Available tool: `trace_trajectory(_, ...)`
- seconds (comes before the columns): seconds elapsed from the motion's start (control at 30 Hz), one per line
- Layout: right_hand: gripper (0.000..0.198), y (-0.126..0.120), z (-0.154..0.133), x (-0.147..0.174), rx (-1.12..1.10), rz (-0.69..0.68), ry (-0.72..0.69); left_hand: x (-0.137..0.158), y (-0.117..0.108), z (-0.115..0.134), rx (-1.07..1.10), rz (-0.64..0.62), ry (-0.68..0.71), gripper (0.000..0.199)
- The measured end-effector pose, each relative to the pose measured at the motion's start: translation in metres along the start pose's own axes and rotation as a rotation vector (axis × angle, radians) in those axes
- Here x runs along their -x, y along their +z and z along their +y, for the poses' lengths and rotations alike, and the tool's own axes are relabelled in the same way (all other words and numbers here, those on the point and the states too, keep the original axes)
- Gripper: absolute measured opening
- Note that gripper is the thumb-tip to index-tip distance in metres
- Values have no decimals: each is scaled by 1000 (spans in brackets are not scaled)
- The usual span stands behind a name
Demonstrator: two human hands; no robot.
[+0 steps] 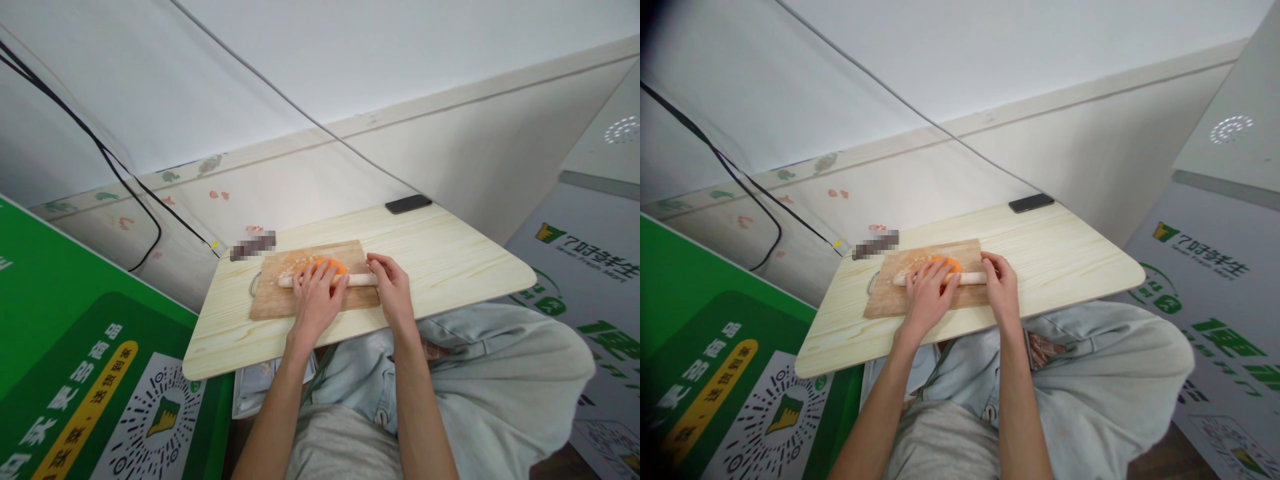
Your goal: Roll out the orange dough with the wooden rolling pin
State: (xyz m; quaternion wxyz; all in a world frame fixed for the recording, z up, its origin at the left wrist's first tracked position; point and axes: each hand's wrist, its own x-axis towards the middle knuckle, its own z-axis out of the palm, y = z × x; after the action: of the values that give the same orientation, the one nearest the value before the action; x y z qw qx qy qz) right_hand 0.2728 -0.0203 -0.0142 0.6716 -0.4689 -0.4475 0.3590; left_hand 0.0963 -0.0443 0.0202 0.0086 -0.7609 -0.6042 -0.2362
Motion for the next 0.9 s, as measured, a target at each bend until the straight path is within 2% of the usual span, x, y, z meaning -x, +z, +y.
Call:
trace_trajectory(0.33,31,0,1,-1,-5,5,-14,-21,-7,2,-31,-64,11,39)
trace_trajectory(0.9,30,0,-2,-1,3,0,-11,-19,-4,-1,-31,-42,30,41)
